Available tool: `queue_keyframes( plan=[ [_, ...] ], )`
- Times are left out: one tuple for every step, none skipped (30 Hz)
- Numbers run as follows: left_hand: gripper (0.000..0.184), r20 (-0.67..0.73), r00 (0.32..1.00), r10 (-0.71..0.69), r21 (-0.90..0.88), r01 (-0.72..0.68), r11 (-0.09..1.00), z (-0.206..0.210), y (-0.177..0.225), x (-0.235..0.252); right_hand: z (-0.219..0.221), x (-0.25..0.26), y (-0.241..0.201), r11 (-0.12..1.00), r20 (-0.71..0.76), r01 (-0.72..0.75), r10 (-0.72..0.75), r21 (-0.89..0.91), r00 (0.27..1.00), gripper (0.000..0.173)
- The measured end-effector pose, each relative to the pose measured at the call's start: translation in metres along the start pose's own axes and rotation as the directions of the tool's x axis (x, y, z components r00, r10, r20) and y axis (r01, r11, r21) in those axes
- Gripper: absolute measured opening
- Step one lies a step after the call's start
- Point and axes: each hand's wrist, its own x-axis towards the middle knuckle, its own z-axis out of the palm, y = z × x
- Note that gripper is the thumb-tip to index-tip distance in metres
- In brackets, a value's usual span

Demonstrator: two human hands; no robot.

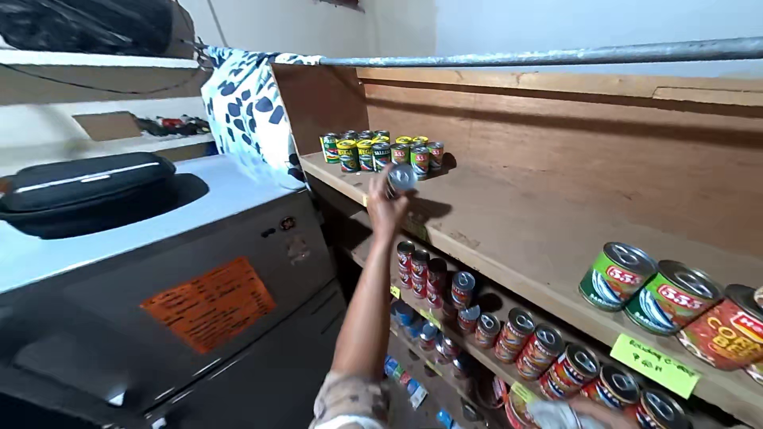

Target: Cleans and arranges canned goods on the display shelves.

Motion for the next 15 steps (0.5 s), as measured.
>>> queue_keyframes(
  plan=[
    [0.068,0.012,0.998,0.069,-0.041,-0.069,0.997,-0.005,0.017,-0.035,0.003,0.014,-0.010,0.996,-0.036,0.084,-0.084,-0.004,0.996,0.032],
    [0.069,0.008,0.994,0.109,-0.093,-0.108,0.990,-0.006,0.032,-0.069,0.008,0.029,-0.020,0.981,-0.085,0.189,-0.192,-0.044,0.978,0.031],
    [0.067,-0.003,0.991,0.134,-0.135,-0.133,0.982,-0.007,0.046,-0.101,0.013,0.047,-0.031,0.952,-0.135,0.287,-0.300,-0.111,0.944,0.031],
    [0.063,-0.012,0.989,0.150,-0.168,-0.150,0.974,-0.007,0.058,-0.130,0.018,0.064,-0.043,0.912,-0.181,0.367,-0.398,-0.182,0.900,0.031],
    [0.061,-0.021,0.988,0.156,-0.197,-0.157,0.968,-0.008,0.070,-0.154,0.024,0.081,-0.058,0.870,-0.220,0.427,-0.479,-0.245,0.850,0.029],
    [0.060,-0.026,0.987,0.159,-0.222,-0.161,0.962,-0.008,0.081,-0.174,0.031,0.095,-0.073,0.828,-0.252,0.468,-0.546,-0.308,0.799,0.027],
    [0.059,-0.031,0.987,0.160,-0.232,-0.163,0.959,-0.009,0.092,-0.190,0.039,0.107,-0.085,0.788,-0.270,0.484,-0.595,-0.379,0.757,0.025],
    [0.056,-0.039,0.986,0.159,-0.220,-0.164,0.962,-0.009,0.101,-0.202,0.048,0.115,-0.094,0.750,-0.259,0.472,-0.624,-0.464,0.737,0.024],
    [0.051,-0.054,0.987,0.154,-0.186,-0.162,0.969,-0.010,0.109,-0.212,0.060,0.119,-0.098,0.710,-0.223,0.448,-0.637,-0.544,0.738,0.024],
    [0.041,-0.074,0.987,0.141,-0.145,-0.151,0.978,-0.011,0.115,-0.219,0.071,0.118,-0.099,0.664,-0.178,0.429,-0.645,-0.612,0.743,0.023],
    [0.033,-0.087,0.989,0.122,-0.116,-0.132,0.984,-0.012,0.118,-0.224,0.082,0.114,-0.099,0.619,-0.138,0.424,-0.655,-0.661,0.743,0.023],
    [0.030,-0.093,0.990,0.110,-0.098,-0.119,0.988,-0.016,0.119,-0.228,0.088,0.106,-0.097,0.591,-0.098,0.428,-0.656,-0.684,0.748,0.023],
    [0.030,-0.097,0.990,0.105,-0.091,-0.114,0.989,-0.020,0.118,-0.232,0.090,0.098,-0.094,0.572,-0.052,0.446,-0.652,-0.688,0.756,0.024],
    [0.035,-0.094,0.990,0.105,-0.091,-0.113,0.989,-0.024,0.116,-0.236,0.088,0.091,-0.092,0.562,0.002,0.474,-0.644,-0.678,0.765,0.024],
    [0.040,-0.086,0.991,0.108,-0.089,-0.115,0.989,-0.028,0.114,-0.239,0.084,0.084,-0.089,0.553,0.059,0.502,-0.631,-0.665,0.773,0.024]
  ],
)
